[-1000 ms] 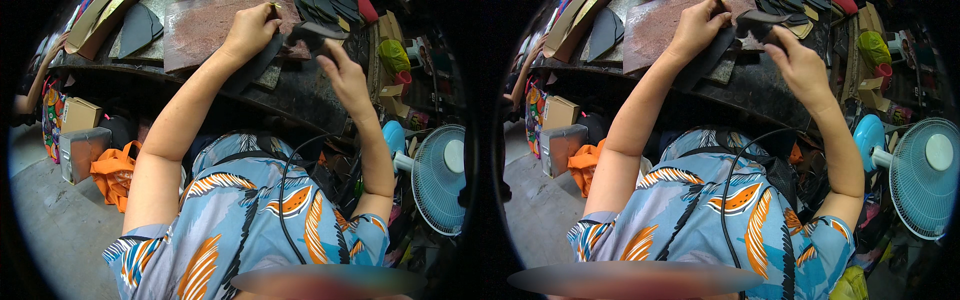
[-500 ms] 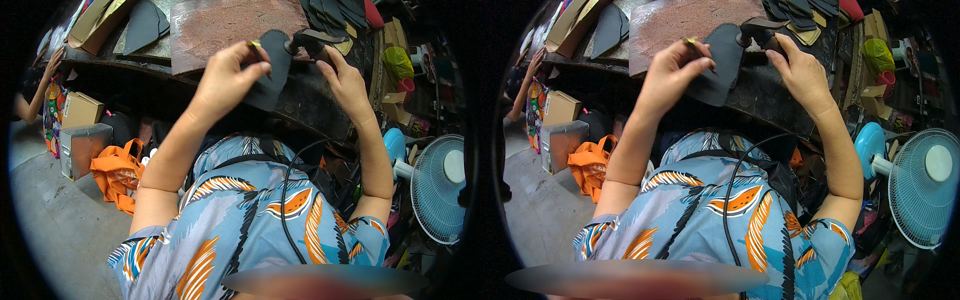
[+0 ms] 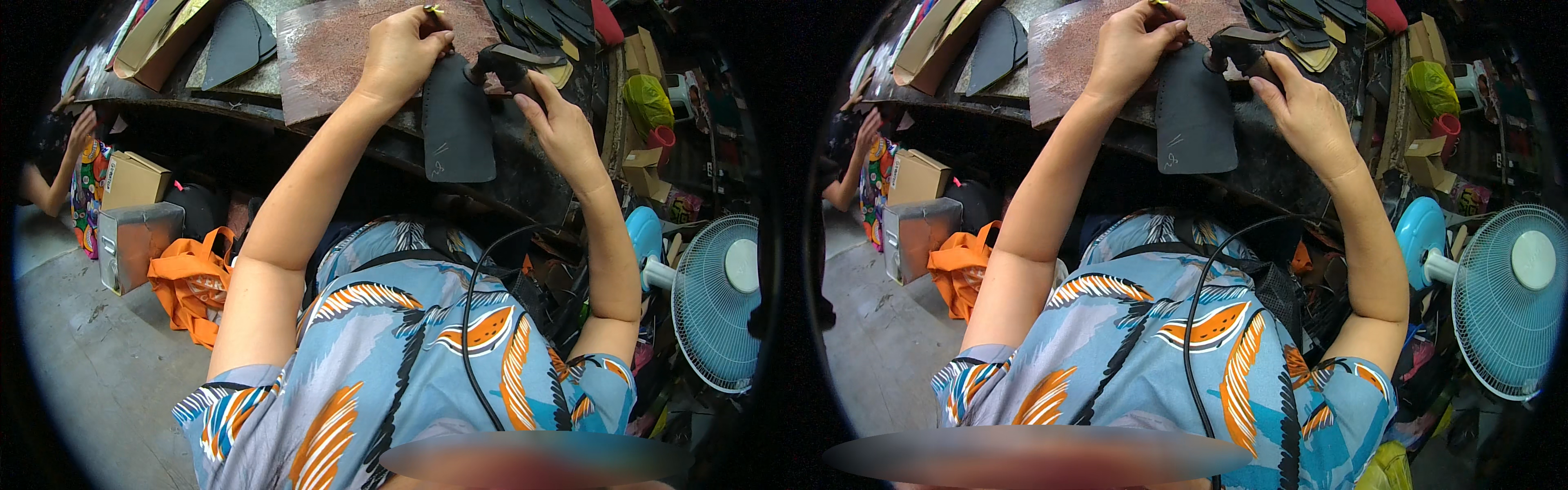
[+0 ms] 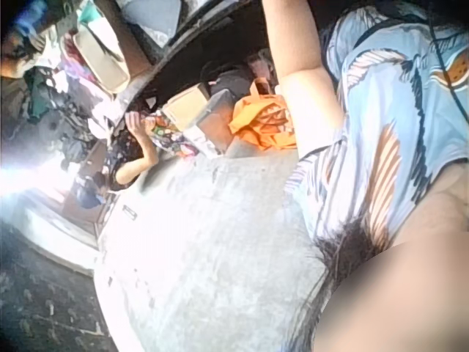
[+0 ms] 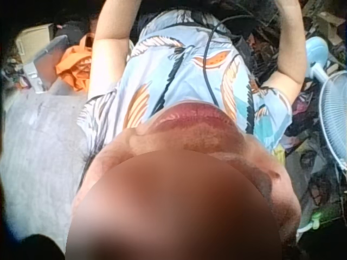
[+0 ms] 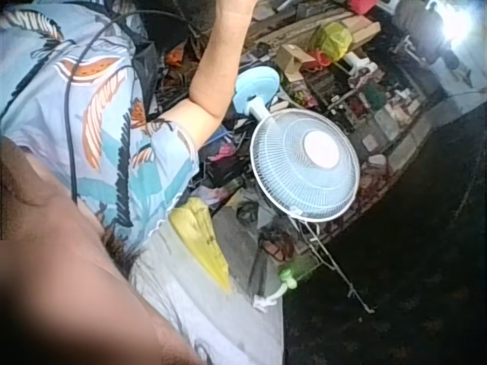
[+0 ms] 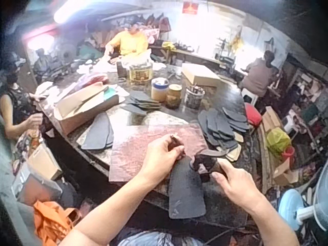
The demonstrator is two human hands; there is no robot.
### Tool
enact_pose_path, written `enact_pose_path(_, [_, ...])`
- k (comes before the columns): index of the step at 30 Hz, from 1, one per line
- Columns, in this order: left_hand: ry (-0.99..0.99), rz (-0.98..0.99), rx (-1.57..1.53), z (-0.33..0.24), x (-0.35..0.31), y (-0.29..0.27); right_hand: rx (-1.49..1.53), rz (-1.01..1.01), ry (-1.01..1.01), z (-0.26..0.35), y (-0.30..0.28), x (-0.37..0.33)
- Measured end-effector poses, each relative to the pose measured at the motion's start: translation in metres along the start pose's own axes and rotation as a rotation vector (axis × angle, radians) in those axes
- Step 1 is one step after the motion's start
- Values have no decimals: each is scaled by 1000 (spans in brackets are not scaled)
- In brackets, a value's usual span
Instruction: The person uses a handheld electric sander to smooth the edges of a black leather piece on a workbench. They hold the leather with the left hand and guide the sander with the right hand, repeatedly moving it along the edge. The person flips the leather piece over and continues sanding the other side.
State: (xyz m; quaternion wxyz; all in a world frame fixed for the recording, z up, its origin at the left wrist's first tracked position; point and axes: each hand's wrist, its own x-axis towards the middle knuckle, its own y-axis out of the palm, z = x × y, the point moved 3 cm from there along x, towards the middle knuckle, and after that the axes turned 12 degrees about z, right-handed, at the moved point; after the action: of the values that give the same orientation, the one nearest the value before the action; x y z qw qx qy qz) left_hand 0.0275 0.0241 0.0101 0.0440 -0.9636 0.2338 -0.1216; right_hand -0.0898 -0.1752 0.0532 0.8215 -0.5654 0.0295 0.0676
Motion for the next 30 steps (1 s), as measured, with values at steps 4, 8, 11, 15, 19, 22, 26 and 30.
enact_pose_path(4, [-45, 31, -113, 15, 8, 3, 6, 34, 46, 5, -3, 0])
enact_pose_path(8, [-37, 48, -25, 16, 7, 2, -10, 31, 30, -1, -2, -1])
enact_pose_path(11, [-30, 60, 31, 13, 7, 2, -18, 6, 0, -10, 4, 0])
enact_pose_path(15, [201, 47, 332, 1, 8, 3, 49, -5, -20, -2, -5, 2])
enact_pose_path(19, [305, 53, 523, -4, 10, 12, 317, -182, -149, 31, -52, -8])
enact_pose_path(22, [407, 43, 626, -7, 6, 19, 507, -449, -436, 48, -83, -23])
enact_pose_path(26, [444, 48, 730, -9, 4, 27, 162, -441, -414, 36, -60, -19])
enact_pose_path(30, [456, -64, 697, -8, -2, 25, 104, -275, -175, 5, -27, -12])
